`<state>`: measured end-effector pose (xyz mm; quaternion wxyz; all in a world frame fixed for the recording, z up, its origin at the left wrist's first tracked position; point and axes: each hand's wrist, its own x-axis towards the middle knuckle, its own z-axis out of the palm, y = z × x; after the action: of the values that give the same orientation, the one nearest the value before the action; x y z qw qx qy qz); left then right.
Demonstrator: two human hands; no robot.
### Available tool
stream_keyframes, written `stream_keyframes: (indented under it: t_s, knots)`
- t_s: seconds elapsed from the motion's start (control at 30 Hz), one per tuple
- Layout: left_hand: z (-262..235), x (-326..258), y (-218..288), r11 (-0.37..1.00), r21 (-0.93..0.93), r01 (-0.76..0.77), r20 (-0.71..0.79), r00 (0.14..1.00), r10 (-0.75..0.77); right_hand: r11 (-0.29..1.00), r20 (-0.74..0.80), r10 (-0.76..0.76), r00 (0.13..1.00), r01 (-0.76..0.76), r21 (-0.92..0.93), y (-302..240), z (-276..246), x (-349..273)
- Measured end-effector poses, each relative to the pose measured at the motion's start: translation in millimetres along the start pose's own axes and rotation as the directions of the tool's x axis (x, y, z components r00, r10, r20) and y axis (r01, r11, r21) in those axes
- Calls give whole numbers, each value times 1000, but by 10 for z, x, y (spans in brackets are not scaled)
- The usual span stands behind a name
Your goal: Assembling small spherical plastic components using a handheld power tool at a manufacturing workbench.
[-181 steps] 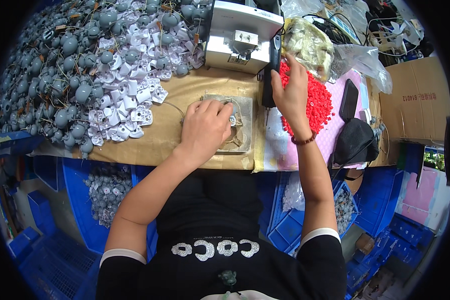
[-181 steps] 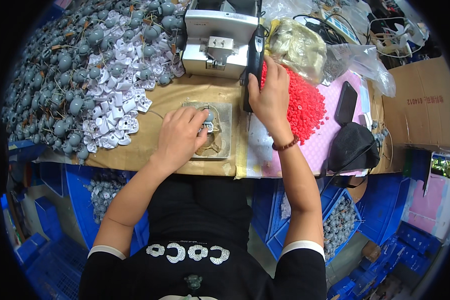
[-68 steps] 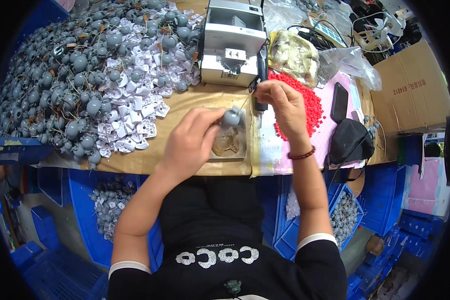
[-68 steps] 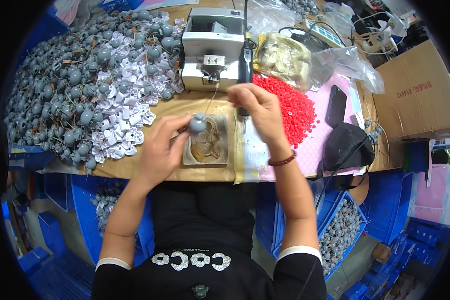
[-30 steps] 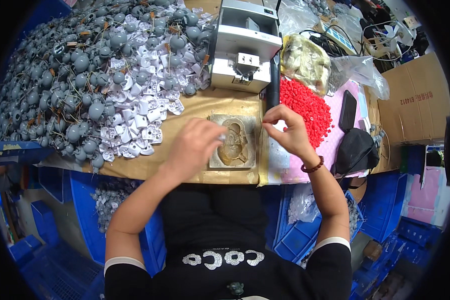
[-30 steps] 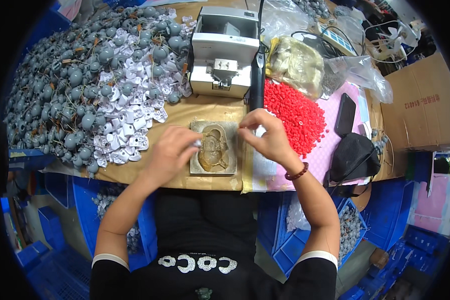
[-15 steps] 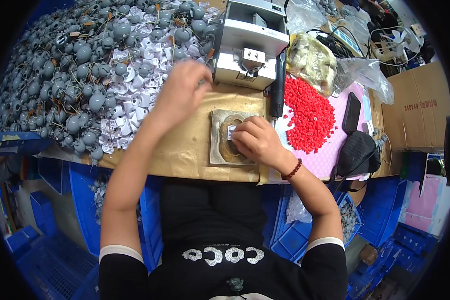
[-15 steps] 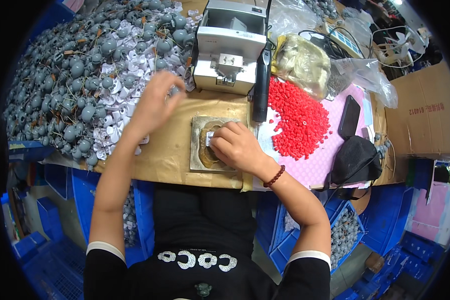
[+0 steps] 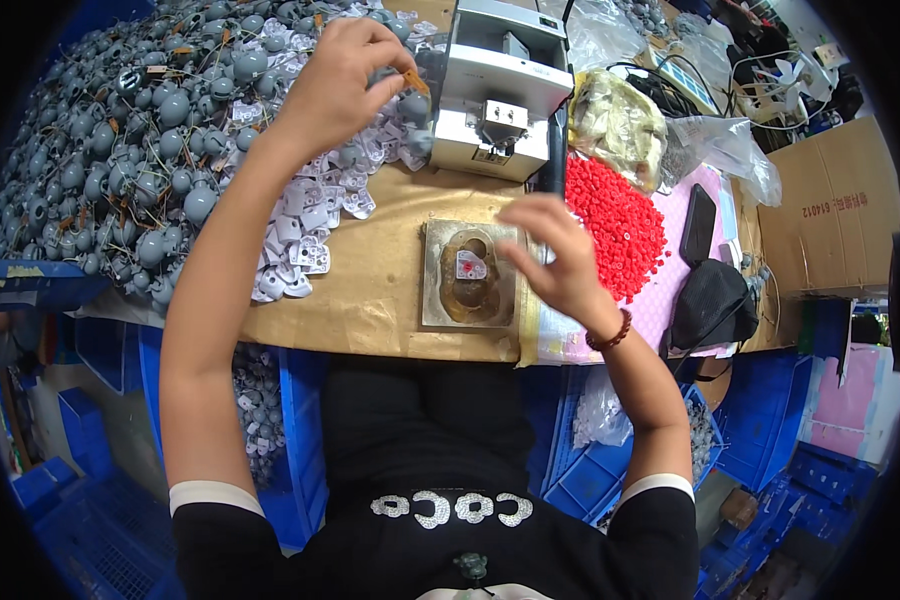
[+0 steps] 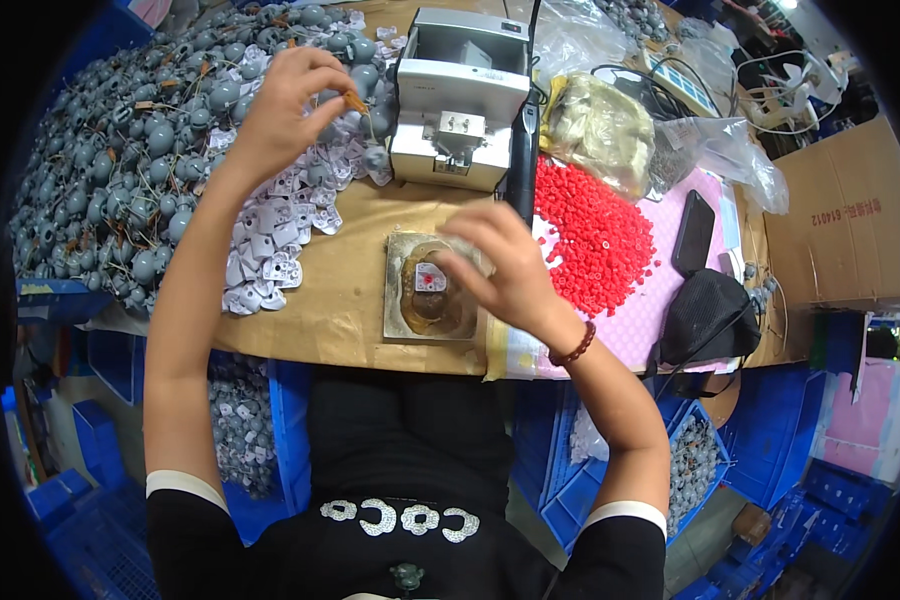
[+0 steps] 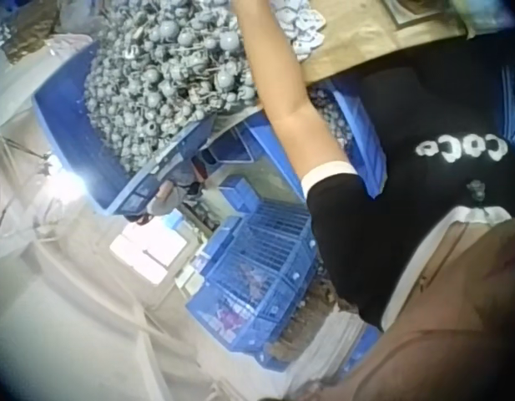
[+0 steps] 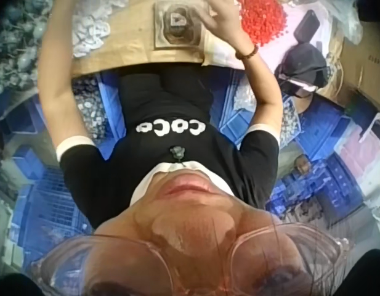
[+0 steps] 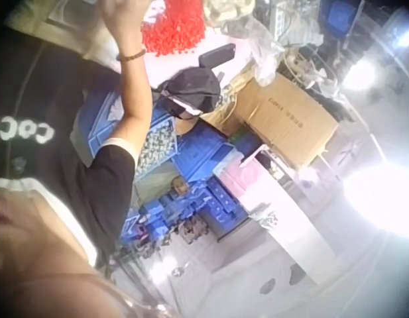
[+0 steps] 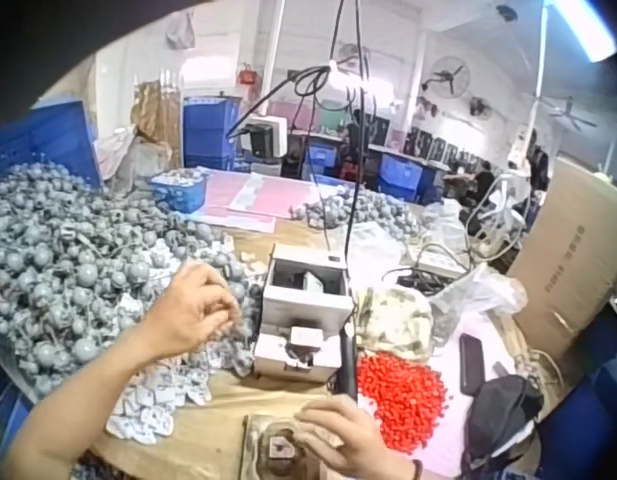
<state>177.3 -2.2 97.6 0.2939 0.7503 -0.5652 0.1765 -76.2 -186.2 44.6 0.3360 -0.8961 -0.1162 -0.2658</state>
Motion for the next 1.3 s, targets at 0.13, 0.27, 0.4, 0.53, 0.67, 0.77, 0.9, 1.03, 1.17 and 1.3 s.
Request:
stream_keyframes:
  t_s: [0.13, 0.27, 0.4, 0.53, 0.67, 0.77, 0.9, 1.03, 1.17, 1.3]
  knots:
    - [-421, 15, 612, 879, -371, 299, 244, 945, -218, 985, -199, -154, 968, 134, -113, -372, -253, 606]
    - [-344, -171, 984, 602, -619, 505, 460, 854, -243, 865, -72, 207, 976, -148, 480, -533, -97, 666]
    - [-139, -455, 1116, 67, -695, 716, 690, 690, -219, 731, 156, 463, 872, -476, 489, -565, -149, 451]
    - [99, -922, 1306, -169, -592, 788, 796, 539, -277, 987, 105, 153, 983, -157, 28, -328, -29, 86]
    - [319, -1444, 1528, 476, -544, 691, 527, 723, -448, 985, 204, 48, 978, -12, -175, -100, 173, -335]
    - [359, -1557, 1644, 783, -409, 468, 320, 877, -357, 968, 190, -17, 982, 64, -243, -74, 339, -429]
    - [423, -1563, 1684, 828, -373, 419, 283, 901, -328, 952, 259, -23, 966, 101, -289, -56, 340, -382]
    - [431, -1546, 1682, 843, -371, 389, 299, 910, -289, 941, 345, -20, 938, 135, -310, -93, 302, -342]
    - [374, -1522, 1673, 898, -197, 394, 313, 893, -323, 931, 453, 27, 891, 143, -336, -168, 246, -336]
    - [488, -1387, 1710, 959, 87, 270, 163, 946, -282, 914, 461, 59, 885, 138, -381, -251, 246, -387]
